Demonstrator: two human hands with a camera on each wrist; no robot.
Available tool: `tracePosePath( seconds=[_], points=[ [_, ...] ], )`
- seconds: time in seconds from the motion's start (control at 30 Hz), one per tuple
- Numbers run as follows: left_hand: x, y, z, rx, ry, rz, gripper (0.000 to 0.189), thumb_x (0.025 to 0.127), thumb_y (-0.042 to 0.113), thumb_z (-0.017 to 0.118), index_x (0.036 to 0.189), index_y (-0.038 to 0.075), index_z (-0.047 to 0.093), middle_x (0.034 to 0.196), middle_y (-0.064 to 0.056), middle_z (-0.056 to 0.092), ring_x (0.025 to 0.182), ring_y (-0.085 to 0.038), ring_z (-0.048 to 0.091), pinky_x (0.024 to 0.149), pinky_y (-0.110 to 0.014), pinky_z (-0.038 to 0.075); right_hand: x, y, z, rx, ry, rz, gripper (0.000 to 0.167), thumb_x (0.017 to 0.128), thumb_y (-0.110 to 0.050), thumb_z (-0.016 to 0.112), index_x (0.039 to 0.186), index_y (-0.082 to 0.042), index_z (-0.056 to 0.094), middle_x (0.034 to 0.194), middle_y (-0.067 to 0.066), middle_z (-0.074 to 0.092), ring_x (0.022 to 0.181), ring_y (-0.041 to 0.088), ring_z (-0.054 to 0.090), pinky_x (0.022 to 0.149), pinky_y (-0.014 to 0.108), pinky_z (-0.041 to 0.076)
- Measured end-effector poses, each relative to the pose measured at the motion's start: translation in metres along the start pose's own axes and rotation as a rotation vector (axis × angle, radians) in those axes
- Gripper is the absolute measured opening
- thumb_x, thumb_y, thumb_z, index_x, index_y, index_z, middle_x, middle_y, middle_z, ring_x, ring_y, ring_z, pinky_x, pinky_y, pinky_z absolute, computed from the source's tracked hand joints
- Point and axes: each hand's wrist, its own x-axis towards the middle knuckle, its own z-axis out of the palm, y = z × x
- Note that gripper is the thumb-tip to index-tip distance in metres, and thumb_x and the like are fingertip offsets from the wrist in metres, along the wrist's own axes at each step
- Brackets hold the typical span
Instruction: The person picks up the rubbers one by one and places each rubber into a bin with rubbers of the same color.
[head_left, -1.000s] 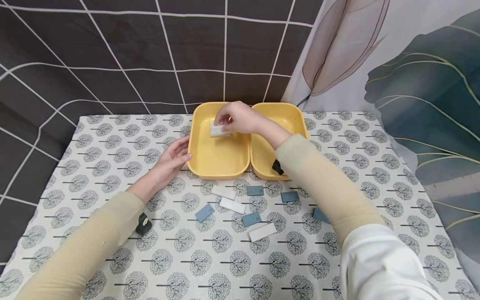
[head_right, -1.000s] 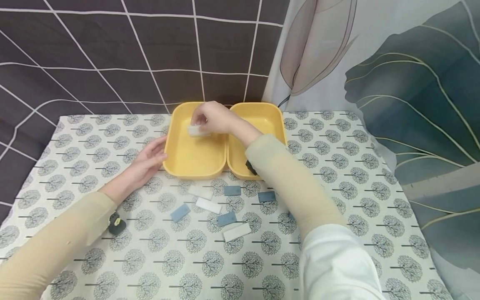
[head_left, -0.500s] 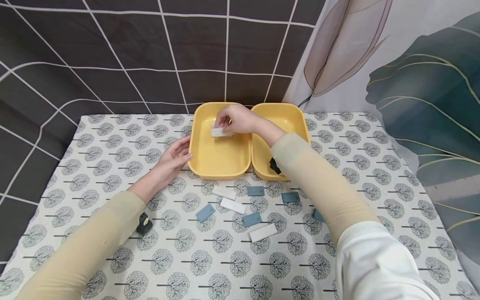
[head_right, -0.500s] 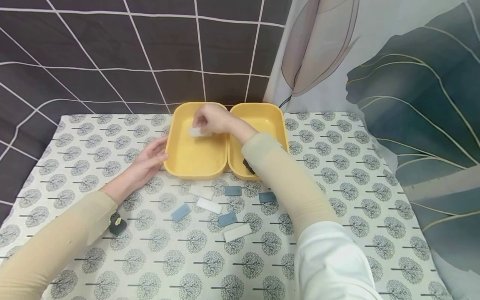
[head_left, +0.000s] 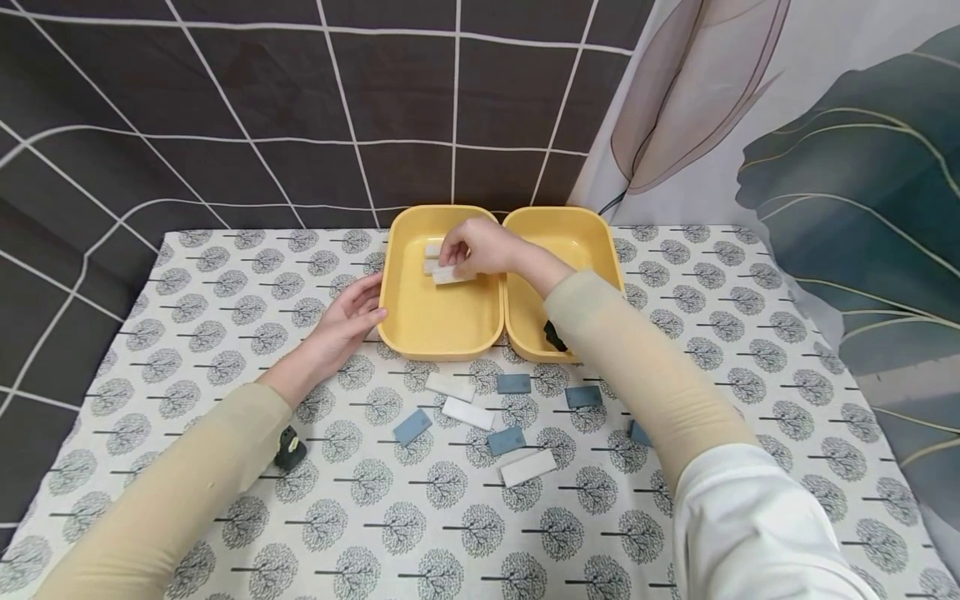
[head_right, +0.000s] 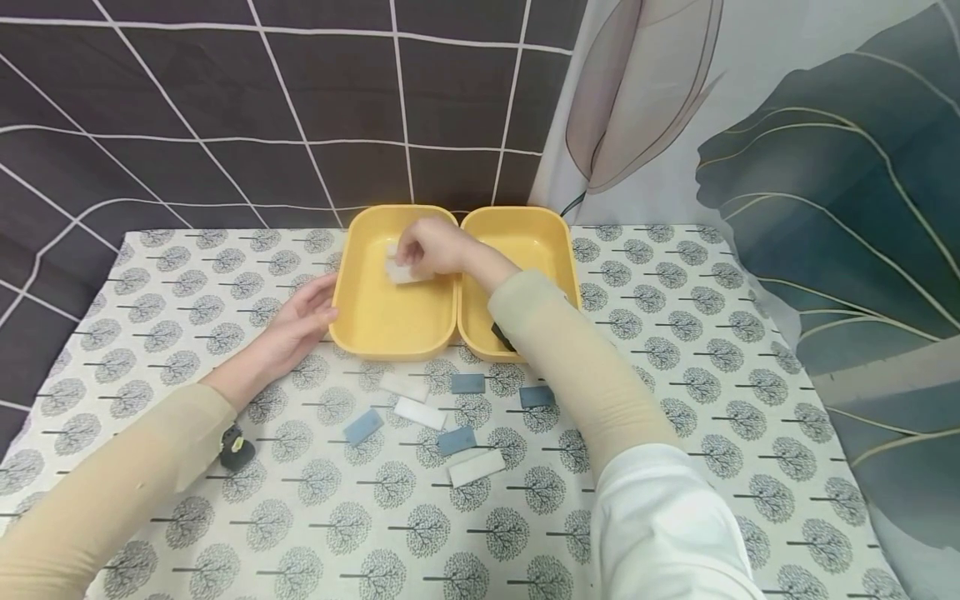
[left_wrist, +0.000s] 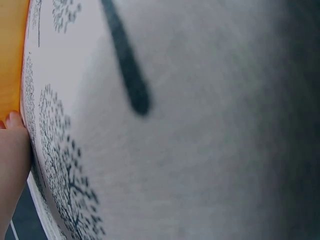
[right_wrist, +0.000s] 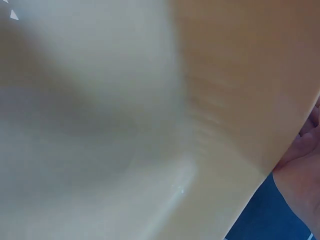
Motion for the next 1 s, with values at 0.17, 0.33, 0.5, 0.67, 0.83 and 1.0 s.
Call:
tracePosePath(
  seconds=[0.17,0.33,0.5,0.67,0.83,1.0],
  points=[
    [0.001,-0.002,-0.001,-0.002,-0.001,0.0,0.072,0.102,-0.006,0.05,0.167,0.002,0.02,0.172,-0.021,0.024,0.135,-0.007,0.049,0.125,-0.02,0.041,0.0,0.0,0.002,-0.024,-0.008,0.032,0.016,0.086,0.004,0.077,0.101,0.0,0.079,0.099,0.014,0.078,0.094,0.024,0.069,0.089,0.031,0.059],
    [0.001,-0.001,-0.001,-0.004,-0.002,0.003,0.072,0.102,-0.006,0.05,0.167,0.001,0.02,0.172,-0.021,0.024,0.135,-0.007,0.049,0.124,-0.02,0.041,0.002,0.0,0.006,-0.018,-0.016,0.039,0.017,0.086,0.004,0.077,0.102,-0.001,0.08,0.098,0.013,0.078,0.093,0.023,0.069,0.087,0.028,0.059],
    [0.002,0.0,0.0,-0.005,-0.001,0.006,0.072,0.102,-0.007,0.049,0.167,0.001,0.019,0.172,-0.021,0.024,0.135,-0.007,0.049,0.123,-0.019,0.042,0.005,0.001,0.01,-0.021,-0.025,0.029,0.016,0.086,0.004,0.078,0.101,-0.002,0.08,0.097,0.013,0.079,0.091,0.022,0.07,0.085,0.025,0.058],
    [0.001,0.0,0.0,0.003,0.0,0.002,0.073,0.102,-0.006,0.051,0.167,0.001,0.019,0.172,-0.022,0.024,0.135,-0.007,0.049,0.123,-0.019,0.042,0.007,0.001,0.014,-0.014,-0.043,0.02,0.017,0.086,0.005,0.077,0.101,-0.002,0.08,0.099,0.013,0.079,0.092,0.022,0.071,0.087,0.027,0.06],
    [0.0,-0.001,0.0,0.008,0.0,-0.001,0.073,0.102,-0.006,0.052,0.167,0.001,0.018,0.172,-0.022,0.024,0.137,-0.009,0.048,0.125,-0.021,0.04,0.008,0.001,0.015,-0.028,-0.07,0.031,0.017,0.087,0.003,0.077,0.102,-0.004,0.08,0.1,0.012,0.079,0.094,0.021,0.07,0.089,0.028,0.059],
    [-0.001,0.0,0.0,0.012,0.004,-0.008,0.073,0.102,-0.005,0.052,0.167,0.001,0.018,0.173,-0.022,0.023,0.137,-0.009,0.048,0.127,-0.023,0.039,0.009,0.001,0.015,-0.027,-0.069,0.028,0.016,0.087,0.003,0.077,0.102,-0.004,0.08,0.1,0.012,0.079,0.094,0.021,0.07,0.09,0.029,0.059]
  ],
)
